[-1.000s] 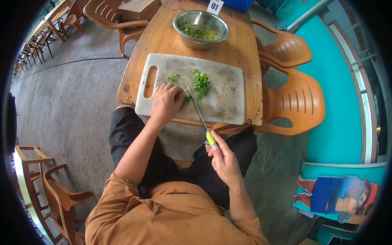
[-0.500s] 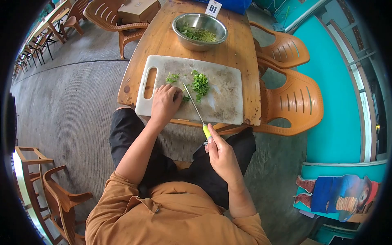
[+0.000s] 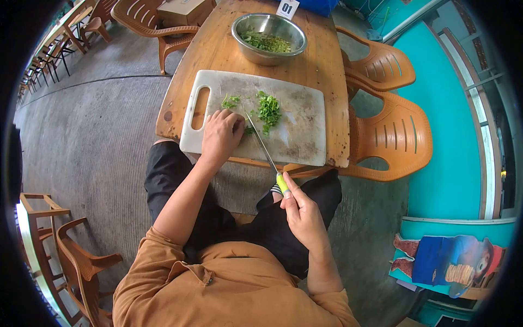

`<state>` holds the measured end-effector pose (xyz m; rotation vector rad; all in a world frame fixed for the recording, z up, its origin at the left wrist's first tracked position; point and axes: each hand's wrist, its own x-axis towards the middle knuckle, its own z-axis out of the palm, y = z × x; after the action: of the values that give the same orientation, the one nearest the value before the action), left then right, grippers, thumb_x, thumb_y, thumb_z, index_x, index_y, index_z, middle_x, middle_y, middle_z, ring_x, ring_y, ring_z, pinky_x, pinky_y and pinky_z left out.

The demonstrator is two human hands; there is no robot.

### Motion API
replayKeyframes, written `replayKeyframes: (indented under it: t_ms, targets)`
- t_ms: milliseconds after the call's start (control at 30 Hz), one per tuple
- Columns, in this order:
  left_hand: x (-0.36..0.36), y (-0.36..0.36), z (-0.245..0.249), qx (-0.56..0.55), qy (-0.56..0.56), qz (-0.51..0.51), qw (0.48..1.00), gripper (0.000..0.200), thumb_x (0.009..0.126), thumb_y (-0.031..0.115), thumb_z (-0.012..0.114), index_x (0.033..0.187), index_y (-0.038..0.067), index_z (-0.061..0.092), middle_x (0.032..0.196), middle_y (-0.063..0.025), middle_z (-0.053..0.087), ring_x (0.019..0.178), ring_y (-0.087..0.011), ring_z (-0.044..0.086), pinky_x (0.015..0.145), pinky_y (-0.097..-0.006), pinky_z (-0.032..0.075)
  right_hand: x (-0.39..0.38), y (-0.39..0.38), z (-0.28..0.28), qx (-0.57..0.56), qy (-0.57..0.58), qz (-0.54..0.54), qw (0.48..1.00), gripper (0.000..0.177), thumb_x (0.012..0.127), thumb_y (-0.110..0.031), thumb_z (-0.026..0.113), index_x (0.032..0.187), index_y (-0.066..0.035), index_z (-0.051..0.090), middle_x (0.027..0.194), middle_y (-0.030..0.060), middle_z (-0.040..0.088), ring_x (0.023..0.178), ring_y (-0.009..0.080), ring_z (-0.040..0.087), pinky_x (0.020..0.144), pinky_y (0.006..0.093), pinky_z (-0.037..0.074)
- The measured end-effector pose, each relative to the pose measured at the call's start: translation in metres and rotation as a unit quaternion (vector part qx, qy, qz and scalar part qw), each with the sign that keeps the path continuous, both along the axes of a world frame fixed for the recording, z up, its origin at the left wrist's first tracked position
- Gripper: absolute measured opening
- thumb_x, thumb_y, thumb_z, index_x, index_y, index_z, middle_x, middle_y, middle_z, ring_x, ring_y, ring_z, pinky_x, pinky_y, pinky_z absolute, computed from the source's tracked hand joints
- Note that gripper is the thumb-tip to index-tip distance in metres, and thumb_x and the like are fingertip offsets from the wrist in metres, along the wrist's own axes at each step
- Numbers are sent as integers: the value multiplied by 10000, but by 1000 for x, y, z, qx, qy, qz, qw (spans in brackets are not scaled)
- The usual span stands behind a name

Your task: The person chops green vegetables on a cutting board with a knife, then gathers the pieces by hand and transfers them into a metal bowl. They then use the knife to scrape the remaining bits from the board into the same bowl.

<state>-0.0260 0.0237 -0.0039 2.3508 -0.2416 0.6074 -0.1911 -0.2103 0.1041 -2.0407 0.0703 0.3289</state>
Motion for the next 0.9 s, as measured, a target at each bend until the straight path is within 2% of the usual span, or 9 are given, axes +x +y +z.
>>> replayKeyframes:
  t_ms: [67,100,200,333,400,433,500,533,900]
  targets:
    - [-1,0,1,3,0,0,1000,71,921,151,749,946,88,769,959,-70,707,984,-290,658,921,-410,489,2,4,2,-46,-17,14,999,484,1129,-134,549,1610,-88,509,939,118,709,794,175,671,783,325,569]
    - [-1,0,1,6,-3,0,1000,68,921,149,747,946,89,768,960,-70,706,983,-289,658,918,-408,489,3,7,1,-46,-17,12,999,484,1129,-134,549,1610,-88,509,939,118,709,794,175,671,783,325,569]
    - [0,-2,-2,-1,-21,10,1000,65,910,151,736,913,86,741,940,-72,681,985,-288,644,900,-426,474,11,22,0,-117,-125,44,984,460,1096,-95,567,1550,-24,542,1228,308,719,1028,412,751,908,425,589]
    - [-1,1,-2,-1,-19,13,1000,95,922,156,750,984,85,758,963,-78,708,996,-301,663,930,-421,491,14,24,0,-120,-128,47,983,463,1110,-100,557,1568,-36,531,1237,286,730,1023,330,775,896,399,595]
    - [-1,0,-4,-28,-25,6,999,88,927,162,745,944,78,727,961,-86,699,997,-302,651,922,-432,480,10,19,9,-53,-76,5,996,465,1129,-120,550,1589,-58,522,1087,189,760,911,195,750,846,339,586]
    - [-1,0,-5,-30,-24,6,999,88,927,162,745,944,78,727,961,-86,699,997,-302,651,922,-432,480,8,11,8,-55,-75,6,996,465,1129,-120,550,1589,-58,522,1087,189,760,911,195,750,846,339,586]
    - [-1,-1,-4,-31,-12,18,999,100,934,171,750,962,78,724,966,-88,703,1000,-305,653,921,-431,481,6,-3,3,-20,-33,1,999,467,1145,-145,543,1607,-81,513,905,80,694,805,97,634,791,280,553]
    - [-1,-2,-5,-32,-11,17,999,100,934,171,750,962,78,724,966,-88,703,1000,-305,653,921,-431,481,4,-4,4,-10,-37,0,999,469,1146,-158,548,1609,-93,516,812,36,609,749,102,551,759,263,528]
    - [0,-2,-3,-18,-15,22,999,120,909,173,761,951,79,700,946,-87,685,980,-304,651,900,-433,477,1,1,16,-32,-2,9,999,463,1139,-160,551,1595,-83,530,866,97,686,788,119,631,767,290,545]
